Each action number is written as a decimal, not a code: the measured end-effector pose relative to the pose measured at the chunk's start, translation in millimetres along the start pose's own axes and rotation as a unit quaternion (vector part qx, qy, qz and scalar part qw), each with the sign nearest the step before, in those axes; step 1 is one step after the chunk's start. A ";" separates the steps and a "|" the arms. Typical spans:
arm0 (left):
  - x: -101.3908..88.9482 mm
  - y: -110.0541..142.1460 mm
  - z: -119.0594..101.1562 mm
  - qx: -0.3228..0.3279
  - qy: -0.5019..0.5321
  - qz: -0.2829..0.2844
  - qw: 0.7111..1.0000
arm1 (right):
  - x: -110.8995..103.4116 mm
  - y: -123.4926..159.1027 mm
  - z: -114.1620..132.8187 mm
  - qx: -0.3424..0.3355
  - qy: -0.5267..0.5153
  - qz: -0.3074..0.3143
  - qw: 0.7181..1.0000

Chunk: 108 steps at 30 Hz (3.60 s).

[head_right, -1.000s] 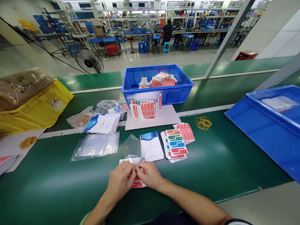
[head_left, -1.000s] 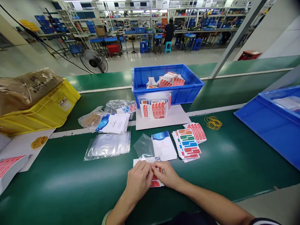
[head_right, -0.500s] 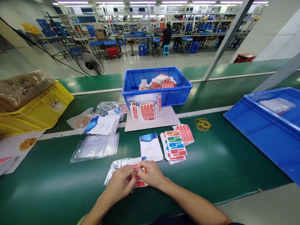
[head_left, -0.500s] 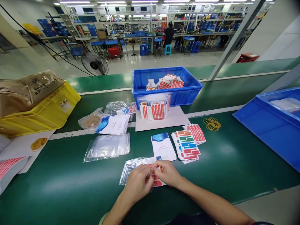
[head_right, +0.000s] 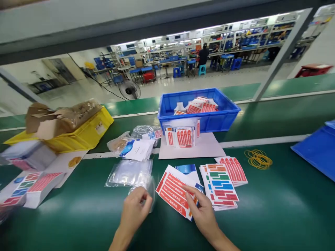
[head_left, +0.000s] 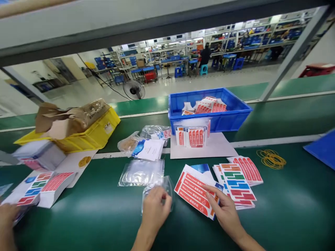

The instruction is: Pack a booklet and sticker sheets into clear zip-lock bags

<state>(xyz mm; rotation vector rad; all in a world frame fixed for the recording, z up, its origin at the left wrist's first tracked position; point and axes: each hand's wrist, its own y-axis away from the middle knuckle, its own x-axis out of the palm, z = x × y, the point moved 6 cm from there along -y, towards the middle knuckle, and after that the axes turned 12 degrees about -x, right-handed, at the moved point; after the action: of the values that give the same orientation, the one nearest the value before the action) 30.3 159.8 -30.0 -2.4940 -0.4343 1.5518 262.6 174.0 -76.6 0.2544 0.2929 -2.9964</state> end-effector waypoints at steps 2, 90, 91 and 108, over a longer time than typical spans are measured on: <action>18.3 4.3 -7.7 -0.011 -0.009 0.047 0.999 | 5.9 3.3 -2.8 0.011 0.005 0.025 1.000; 36.2 19.4 -27.4 -0.093 0.357 0.379 0.849 | 35.5 6.3 7.6 0.085 -0.171 0.275 0.942; 41.9 20.3 -25.4 -0.121 0.394 0.382 0.827 | 30.7 2.3 8.6 0.085 -0.178 0.254 0.947; 41.5 17.5 -24.2 -0.096 0.410 0.342 0.840 | 21.6 -7.7 22.0 -0.106 0.026 0.216 0.970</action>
<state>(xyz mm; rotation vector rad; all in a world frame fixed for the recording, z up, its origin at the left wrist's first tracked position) 71.9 157.3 -59.6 -3.3358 0.5118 0.3740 237.1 174.9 -57.8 0.3266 0.4897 -2.5098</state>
